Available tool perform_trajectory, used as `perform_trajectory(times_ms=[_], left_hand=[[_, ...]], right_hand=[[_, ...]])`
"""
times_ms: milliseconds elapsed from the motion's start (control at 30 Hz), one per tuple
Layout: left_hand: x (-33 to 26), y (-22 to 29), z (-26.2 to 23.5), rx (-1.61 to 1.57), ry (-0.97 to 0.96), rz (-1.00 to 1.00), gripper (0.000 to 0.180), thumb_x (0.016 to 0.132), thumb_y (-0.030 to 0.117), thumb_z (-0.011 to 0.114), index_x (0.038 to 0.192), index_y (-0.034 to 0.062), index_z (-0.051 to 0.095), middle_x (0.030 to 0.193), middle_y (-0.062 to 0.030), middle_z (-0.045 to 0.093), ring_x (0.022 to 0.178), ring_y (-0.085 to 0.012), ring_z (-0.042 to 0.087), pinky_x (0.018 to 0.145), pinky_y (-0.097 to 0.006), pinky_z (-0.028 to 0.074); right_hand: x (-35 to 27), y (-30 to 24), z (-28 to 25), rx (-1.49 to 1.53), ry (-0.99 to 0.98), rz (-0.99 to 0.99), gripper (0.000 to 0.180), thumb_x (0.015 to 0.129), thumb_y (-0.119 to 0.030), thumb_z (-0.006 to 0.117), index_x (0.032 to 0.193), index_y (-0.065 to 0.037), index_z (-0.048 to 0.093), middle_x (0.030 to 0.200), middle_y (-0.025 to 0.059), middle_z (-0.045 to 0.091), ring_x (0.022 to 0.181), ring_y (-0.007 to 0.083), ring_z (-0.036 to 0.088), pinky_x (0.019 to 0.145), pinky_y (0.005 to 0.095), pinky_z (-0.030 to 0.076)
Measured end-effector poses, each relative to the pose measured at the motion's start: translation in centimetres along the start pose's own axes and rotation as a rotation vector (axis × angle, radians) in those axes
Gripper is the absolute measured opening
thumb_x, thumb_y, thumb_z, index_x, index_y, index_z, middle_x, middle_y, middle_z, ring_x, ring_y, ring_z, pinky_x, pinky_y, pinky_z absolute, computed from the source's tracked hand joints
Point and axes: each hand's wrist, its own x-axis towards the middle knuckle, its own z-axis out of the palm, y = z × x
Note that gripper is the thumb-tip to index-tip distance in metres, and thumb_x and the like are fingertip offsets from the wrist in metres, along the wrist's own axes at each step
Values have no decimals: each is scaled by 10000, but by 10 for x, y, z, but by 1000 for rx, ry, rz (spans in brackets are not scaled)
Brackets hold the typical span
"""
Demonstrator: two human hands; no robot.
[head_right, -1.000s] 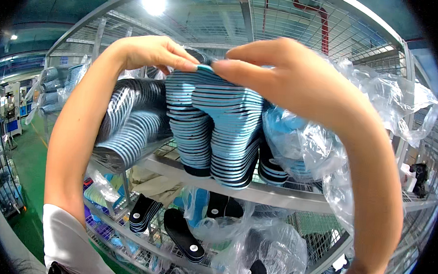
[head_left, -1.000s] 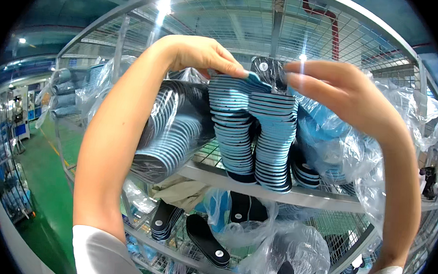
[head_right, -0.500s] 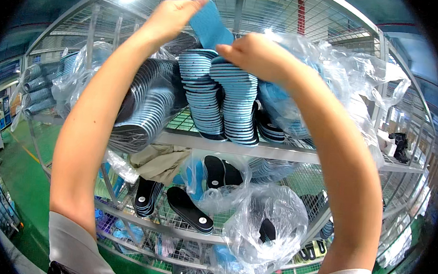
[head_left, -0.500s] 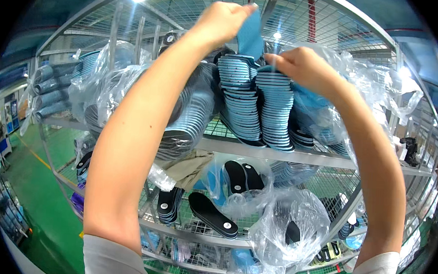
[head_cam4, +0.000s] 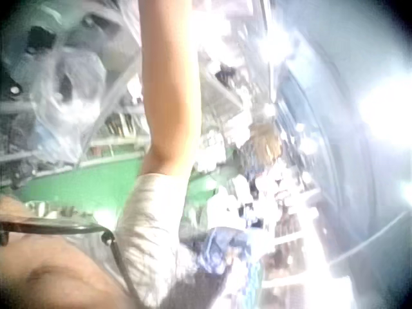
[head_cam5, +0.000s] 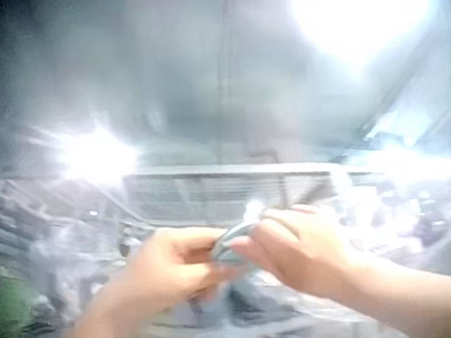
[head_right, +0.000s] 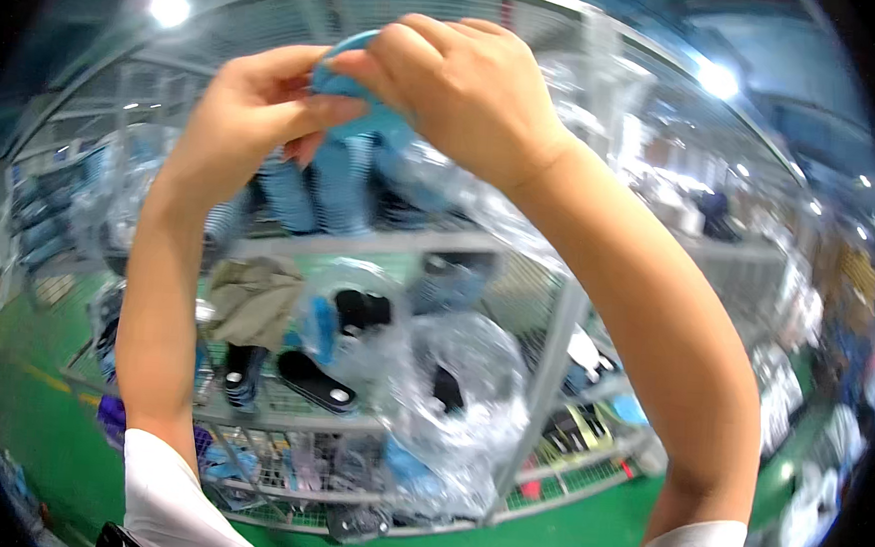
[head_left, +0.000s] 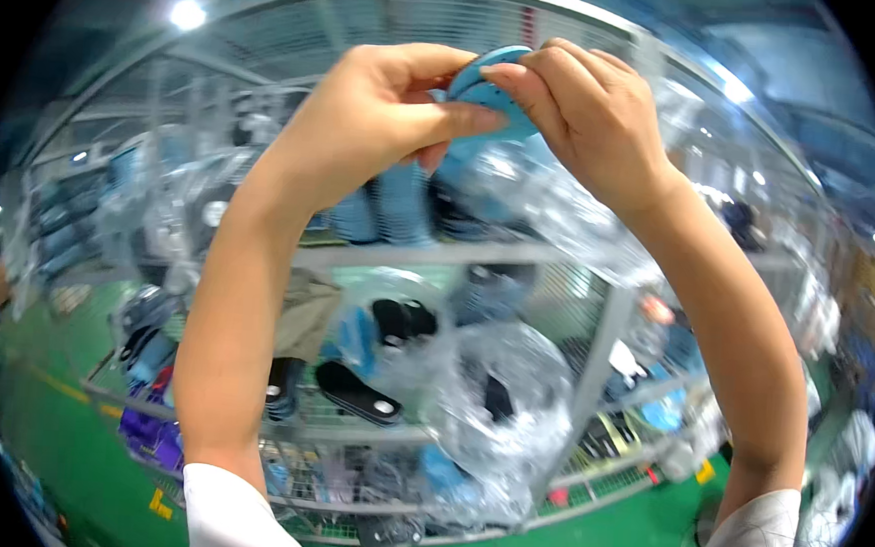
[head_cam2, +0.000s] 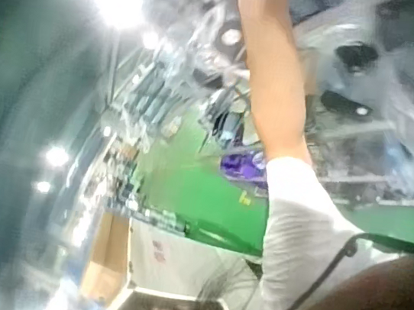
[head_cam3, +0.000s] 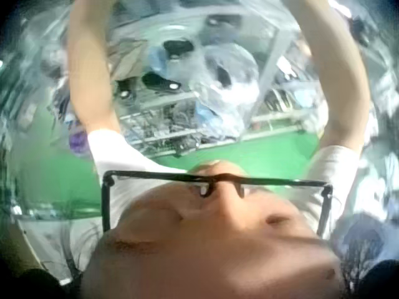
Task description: The person inserts black insoles into blue and black sneakers on a conveyor belt, then retrieves more insoles from a shelf before continuing the task.
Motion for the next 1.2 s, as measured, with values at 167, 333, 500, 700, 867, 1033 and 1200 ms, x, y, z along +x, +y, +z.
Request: perform_trajectory(times_ms=[167, 333, 500, 700, 867, 1033, 1200], left_hand=[[-50, 65, 180, -150, -63, 415, 330, 708, -59, 554, 1030, 6, 583, 921, -106, 598, 706, -166, 588, 562, -250, 446], [-183, 127, 407, -372, -620, 838, 274, 687, 94, 520, 956, 84, 570, 913, -85, 562, 612, -220, 515, 576, -336, 425], [-317, 294, 537, -1026, -881, 1179, 265, 632, 45, 544, 897, 51, 553, 903, -83, 523, 847, -255, 533, 735, -370, 432], [-326, 435, 610, -1426, -1273, 1410, 395, 664, 68, 571, 1058, 79, 538, 1084, -126, 488, 887, -304, 525, 744, -389, 438], [-211, 588, 643, -1911, -1028, 1221, 350, 688, -16, 552, 1036, 15, 577, 1000, -143, 557, 715, -247, 539, 619, -323, 425], [-145, 713, 647, -2280, -614, 1416, 394, 649, -21, 592, 956, 225, 576, 962, -155, 612, 714, -231, 576, 586, -320, 410], [-166, 854, 660, -2727, 3, 1387, 293, 696, 143, 644, 970, 240, 601, 960, -80, 577, 662, -168, 496, 574, -256, 373]], right_hand=[[-64, -60, -245, 329, -154, 894, 224, 854, -253, 543, 765, -48, 532, 584, 52, 444, 536, 186, 488, 530, 300, 401], [-127, -229, -471, 380, -713, 2208, 484, 838, -374, 545, 1146, -33, 396, 937, 78, 530, 846, 129, 523, 721, 276, 435], [-100, -404, -644, 225, 180, 3006, 547, 751, -414, 651, 1105, -101, 375, 818, 67, 511, 728, 128, 528, 590, 271, 471], [-69, -474, -756, -671, 704, 2644, 324, 749, -155, 688, 905, -85, 412, 692, 7, 514, 583, 61, 484, 473, 194, 367], [-25, -495, -877, -1644, 539, 2336, 492, 656, -294, 757, 897, -54, 403, 695, 10, 457, 589, 64, 414, 523, 208, 362], [60, -504, -946, -2082, 521, 1791, 497, 733, -174, 689, 1096, 0, 398, 890, 57, 507, 799, 103, 493, 706, 232, 411], [161, -523, -998, -2445, 386, 1346, 504, 819, -126, 591, 1243, 53, 386, 1226, 114, 450, 1070, 143, 456, 874, 241, 371]])
